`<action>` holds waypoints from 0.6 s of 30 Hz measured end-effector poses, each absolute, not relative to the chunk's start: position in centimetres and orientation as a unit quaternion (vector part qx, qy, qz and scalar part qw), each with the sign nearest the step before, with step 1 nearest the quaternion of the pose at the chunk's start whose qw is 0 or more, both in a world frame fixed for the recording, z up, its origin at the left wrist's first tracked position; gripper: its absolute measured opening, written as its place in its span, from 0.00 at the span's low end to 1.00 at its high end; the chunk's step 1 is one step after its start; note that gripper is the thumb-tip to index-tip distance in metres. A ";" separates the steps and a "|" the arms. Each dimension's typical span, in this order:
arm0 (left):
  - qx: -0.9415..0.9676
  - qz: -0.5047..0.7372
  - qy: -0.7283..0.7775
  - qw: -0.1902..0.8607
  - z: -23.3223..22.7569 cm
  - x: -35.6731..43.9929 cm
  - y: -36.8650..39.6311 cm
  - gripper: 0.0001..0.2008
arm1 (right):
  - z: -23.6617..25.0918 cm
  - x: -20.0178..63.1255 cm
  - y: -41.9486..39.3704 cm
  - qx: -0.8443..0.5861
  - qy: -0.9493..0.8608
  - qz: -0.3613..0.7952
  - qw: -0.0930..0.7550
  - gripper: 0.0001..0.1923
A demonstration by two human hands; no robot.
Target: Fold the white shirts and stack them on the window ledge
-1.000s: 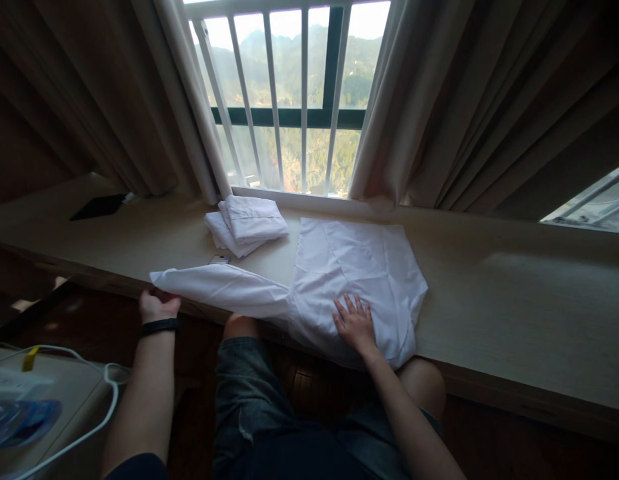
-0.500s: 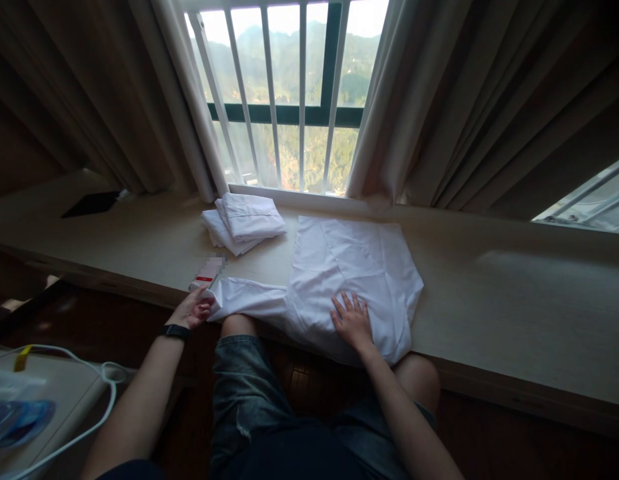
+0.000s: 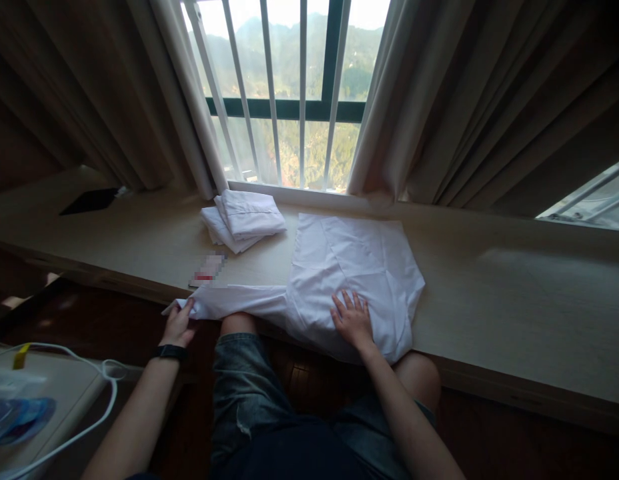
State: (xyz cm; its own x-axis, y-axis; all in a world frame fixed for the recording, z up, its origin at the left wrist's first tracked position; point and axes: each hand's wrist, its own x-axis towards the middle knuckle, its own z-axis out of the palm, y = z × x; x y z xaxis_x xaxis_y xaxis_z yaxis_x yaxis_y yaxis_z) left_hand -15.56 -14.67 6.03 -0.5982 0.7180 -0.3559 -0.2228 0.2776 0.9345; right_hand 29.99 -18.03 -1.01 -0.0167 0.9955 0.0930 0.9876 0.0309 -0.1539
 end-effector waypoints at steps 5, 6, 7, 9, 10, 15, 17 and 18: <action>0.207 0.729 0.531 0.380 10.9 -18.6 -13.5 0.05 | -1.0 29.9 -18.1 -0.695 -0.713 0.025 0.084 0.28; 0.233 0.753 0.503 0.355 12.2 -18.8 -13.2 0.05 | -1.1 30.0 -18.1 -0.695 -0.714 0.024 0.084 0.28; 0.261 0.773 0.476 0.329 13.6 -18.8 -12.9 0.06 | -1.1 30.0 -18.1 -0.695 -0.714 0.023 0.084 0.28; 0.313 0.800 0.428 0.280 16.4 -17.8 -12.2 0.06 | -1.0 30.2 -18.0 -0.695 -0.714 0.027 0.082 0.27; 0.341 0.805 0.405 0.268 17.8 -16.8 -12.0 0.07 | -0.8 30.2 -18.0 -0.697 -0.712 0.033 0.082 0.27; 0.494 0.713 0.424 0.260 22.0 -7.6 -13.0 0.10 | 2.5 27.7 -18.8 -0.668 -0.695 0.157 0.215 0.32; 0.592 0.614 0.470 0.227 21.9 -2.6 -14.6 0.08 | 4.7 25.3 -19.6 -0.578 -0.678 0.285 0.352 0.40; 0.653 0.552 0.473 0.213 21.4 -0.1 -15.5 0.07 | 5.8 24.1 -20.1 -0.515 -0.651 0.366 0.421 0.45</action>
